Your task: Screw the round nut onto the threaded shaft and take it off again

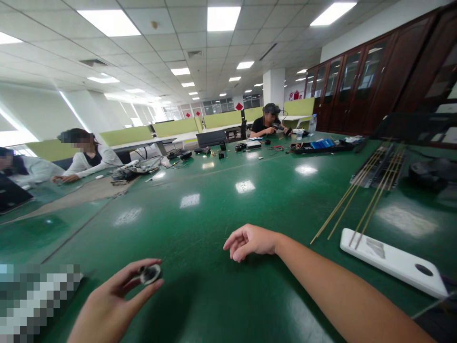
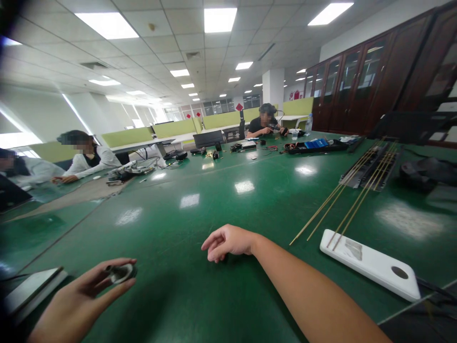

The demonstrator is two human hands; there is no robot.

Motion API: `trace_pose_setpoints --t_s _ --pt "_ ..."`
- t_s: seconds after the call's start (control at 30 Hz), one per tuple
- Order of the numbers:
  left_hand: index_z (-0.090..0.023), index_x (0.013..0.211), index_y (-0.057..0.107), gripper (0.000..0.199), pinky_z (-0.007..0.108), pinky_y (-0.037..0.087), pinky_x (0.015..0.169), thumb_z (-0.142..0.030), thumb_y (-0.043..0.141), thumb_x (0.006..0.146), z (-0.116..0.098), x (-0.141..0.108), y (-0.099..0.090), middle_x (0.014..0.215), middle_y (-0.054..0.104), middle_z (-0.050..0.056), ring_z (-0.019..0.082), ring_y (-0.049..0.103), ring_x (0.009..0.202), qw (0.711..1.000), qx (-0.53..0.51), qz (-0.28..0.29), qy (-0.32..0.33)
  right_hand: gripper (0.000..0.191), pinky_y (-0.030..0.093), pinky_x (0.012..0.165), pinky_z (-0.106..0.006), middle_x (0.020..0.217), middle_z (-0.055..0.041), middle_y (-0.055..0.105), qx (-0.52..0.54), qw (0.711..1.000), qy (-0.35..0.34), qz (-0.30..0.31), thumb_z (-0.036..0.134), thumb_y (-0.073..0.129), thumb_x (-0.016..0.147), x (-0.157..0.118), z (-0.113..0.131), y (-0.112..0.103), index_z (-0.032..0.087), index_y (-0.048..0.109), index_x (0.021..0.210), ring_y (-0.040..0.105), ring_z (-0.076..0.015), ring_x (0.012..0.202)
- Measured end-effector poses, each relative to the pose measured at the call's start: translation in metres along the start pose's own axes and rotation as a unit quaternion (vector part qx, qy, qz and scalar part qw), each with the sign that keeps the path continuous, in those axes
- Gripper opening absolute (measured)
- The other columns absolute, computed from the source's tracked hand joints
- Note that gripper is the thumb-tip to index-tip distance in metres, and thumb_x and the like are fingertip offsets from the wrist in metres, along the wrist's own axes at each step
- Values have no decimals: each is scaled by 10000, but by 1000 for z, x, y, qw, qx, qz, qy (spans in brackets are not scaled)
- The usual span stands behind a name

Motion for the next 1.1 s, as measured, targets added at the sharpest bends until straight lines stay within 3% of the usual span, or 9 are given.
trace_pose_setpoints --t_s 0.13,0.2,0.33,0.43,0.57,1.1 --pt "-267 1183 643 354 357 560 927 -382 712 855 -30 37 77 1143 664 42 225 661 1027 988 -34 138 64 496 504 685 -259 890 -63 698 -53 990 -65 -116 263 823 682 1 7 -21 113 655 1124 644 -130 731" --pt "-280 1180 648 308 334 556 882 -330 687 879 -40 47 106 1121 642 44 212 644 1012 984 -31 151 93 492 495 693 -264 940 -64 695 -144 972 -93 -159 221 787 697 -2 14 -25 131 639 1158 638 -136 758" --pt "-303 1230 636 330 337 520 901 -281 664 901 -33 50 140 1127 622 49 209 619 1028 982 -34 141 123 538 480 750 -284 1043 -46 674 -375 888 -149 -220 161 741 685 -11 34 -12 204 623 1208 619 -159 845" --pt "-317 1239 628 340 334 501 926 -285 671 904 -21 44 146 1145 629 36 206 613 1046 979 -41 144 136 526 476 828 -315 1049 -46 659 -449 847 -169 -227 207 747 694 -10 43 5 215 614 1203 613 -184 890" --pt "-301 1178 640 303 313 499 914 -273 703 883 -18 41 136 1109 649 20 194 618 1025 981 -57 115 145 454 465 841 -321 1018 -49 659 -490 824 -177 -221 299 775 705 -4 47 21 213 633 1127 609 -211 926" --pt "-270 1142 659 283 314 513 870 -226 710 867 -25 38 133 1065 643 48 202 621 982 979 -81 95 160 159 441 756 -300 860 -37 663 -500 819 -185 -210 243 656 812 0 46 31 192 667 962 605 -179 792"
Point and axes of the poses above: each hand's wrist, its own x-axis towards the middle knuckle, its own y-axis out of the palm, z = x × y, the point moved 7 cm from there along x, towards the middle knuckle
